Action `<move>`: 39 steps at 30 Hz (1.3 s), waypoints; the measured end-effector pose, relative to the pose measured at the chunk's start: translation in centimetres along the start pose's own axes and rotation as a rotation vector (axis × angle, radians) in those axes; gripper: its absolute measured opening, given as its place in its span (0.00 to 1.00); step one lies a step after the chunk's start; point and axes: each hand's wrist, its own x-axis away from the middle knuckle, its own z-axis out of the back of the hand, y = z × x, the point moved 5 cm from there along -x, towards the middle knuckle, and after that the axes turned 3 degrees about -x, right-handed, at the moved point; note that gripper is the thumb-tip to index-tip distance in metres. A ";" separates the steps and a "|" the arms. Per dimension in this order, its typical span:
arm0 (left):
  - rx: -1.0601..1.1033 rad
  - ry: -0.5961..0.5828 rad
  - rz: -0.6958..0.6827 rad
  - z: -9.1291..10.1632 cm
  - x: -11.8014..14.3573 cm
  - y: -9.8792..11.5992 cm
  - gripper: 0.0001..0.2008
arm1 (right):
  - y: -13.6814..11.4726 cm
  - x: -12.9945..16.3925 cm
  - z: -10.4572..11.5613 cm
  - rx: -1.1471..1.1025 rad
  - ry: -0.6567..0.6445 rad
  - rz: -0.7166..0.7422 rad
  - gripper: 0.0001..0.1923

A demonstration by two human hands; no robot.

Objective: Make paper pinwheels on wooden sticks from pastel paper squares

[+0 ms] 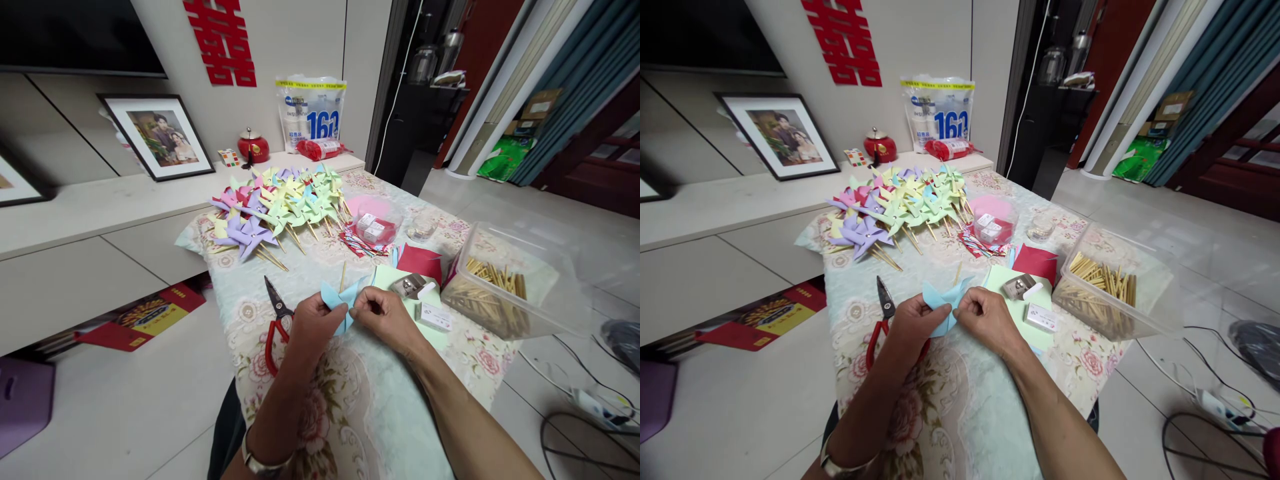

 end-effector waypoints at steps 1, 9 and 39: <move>0.002 0.002 -0.005 0.0 0.0 0.0 0.07 | 0.0 0.0 0.0 -0.001 0.000 -0.005 0.08; 0.000 0.002 -0.009 -0.1 0.1 0.2 0.07 | 0.1 0.0 0.0 0.000 -0.003 -0.017 0.08; -0.824 -0.793 0.037 -1.2 -2.0 5.1 0.03 | -1.0 0.8 0.1 -0.290 -0.276 0.093 0.41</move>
